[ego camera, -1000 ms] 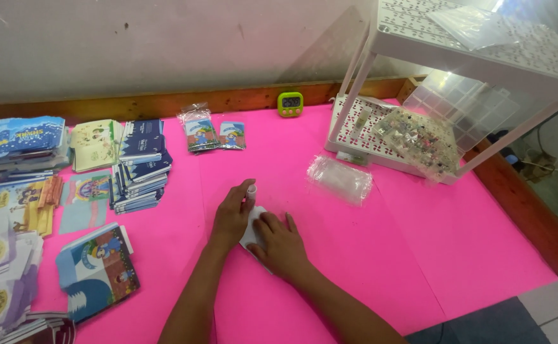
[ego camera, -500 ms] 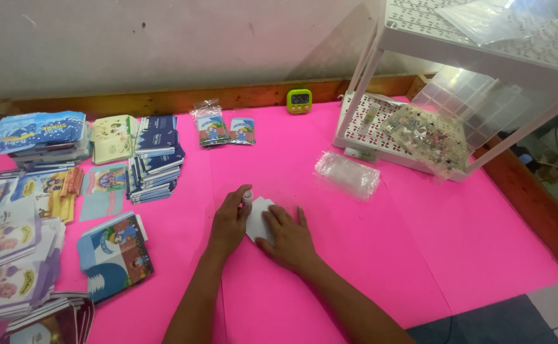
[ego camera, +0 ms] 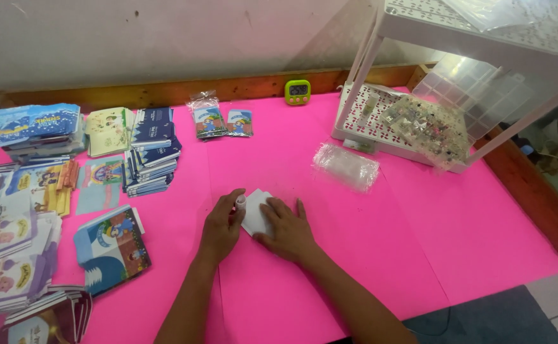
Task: Packaging individual cards into small plastic sleeves and then into a larger bag, occasionally including a small paper slip.
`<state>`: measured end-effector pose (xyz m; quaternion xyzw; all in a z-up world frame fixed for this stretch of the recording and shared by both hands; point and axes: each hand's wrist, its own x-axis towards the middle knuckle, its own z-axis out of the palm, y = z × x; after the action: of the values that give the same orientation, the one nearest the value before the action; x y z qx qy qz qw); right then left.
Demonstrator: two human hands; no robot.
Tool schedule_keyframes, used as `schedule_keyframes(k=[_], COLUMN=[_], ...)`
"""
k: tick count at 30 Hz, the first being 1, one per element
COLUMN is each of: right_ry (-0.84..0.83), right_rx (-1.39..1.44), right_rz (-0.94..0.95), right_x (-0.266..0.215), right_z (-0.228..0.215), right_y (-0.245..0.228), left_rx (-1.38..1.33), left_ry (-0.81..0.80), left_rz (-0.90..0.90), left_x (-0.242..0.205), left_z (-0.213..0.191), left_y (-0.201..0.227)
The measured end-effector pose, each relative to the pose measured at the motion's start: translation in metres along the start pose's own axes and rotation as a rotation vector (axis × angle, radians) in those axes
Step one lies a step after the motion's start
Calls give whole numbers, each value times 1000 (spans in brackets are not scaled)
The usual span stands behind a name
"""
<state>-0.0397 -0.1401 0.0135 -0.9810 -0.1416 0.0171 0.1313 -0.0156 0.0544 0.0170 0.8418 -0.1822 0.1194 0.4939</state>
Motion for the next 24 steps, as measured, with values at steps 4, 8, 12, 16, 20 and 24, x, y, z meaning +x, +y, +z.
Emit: schedule_keyframes(k=[4, 8, 12, 16, 20, 24], right_ry=[-22, 10, 60, 70, 22, 136], right_rx=[-40, -53, -80, -95, -149, -249], right_rz=[-18, -49, -74, -81, -23, 73], right_x=[9, 9, 8, 8, 7, 5], right_z=[12, 11, 21, 20, 3, 12], right_y=[19, 21, 23, 22, 10, 13], left_rx=[11, -40, -151, -211, -131, 259], left_ry=[-43, -116, -187, -207, -136, -306], left_rz=[17, -20, -85, -153, -247, -290], left_x=[-4, -11, -11, -11, -6, -4], left_z=[6, 9, 1, 0, -27, -54], left_y=[-7, -14, -6, 0, -2, 8])
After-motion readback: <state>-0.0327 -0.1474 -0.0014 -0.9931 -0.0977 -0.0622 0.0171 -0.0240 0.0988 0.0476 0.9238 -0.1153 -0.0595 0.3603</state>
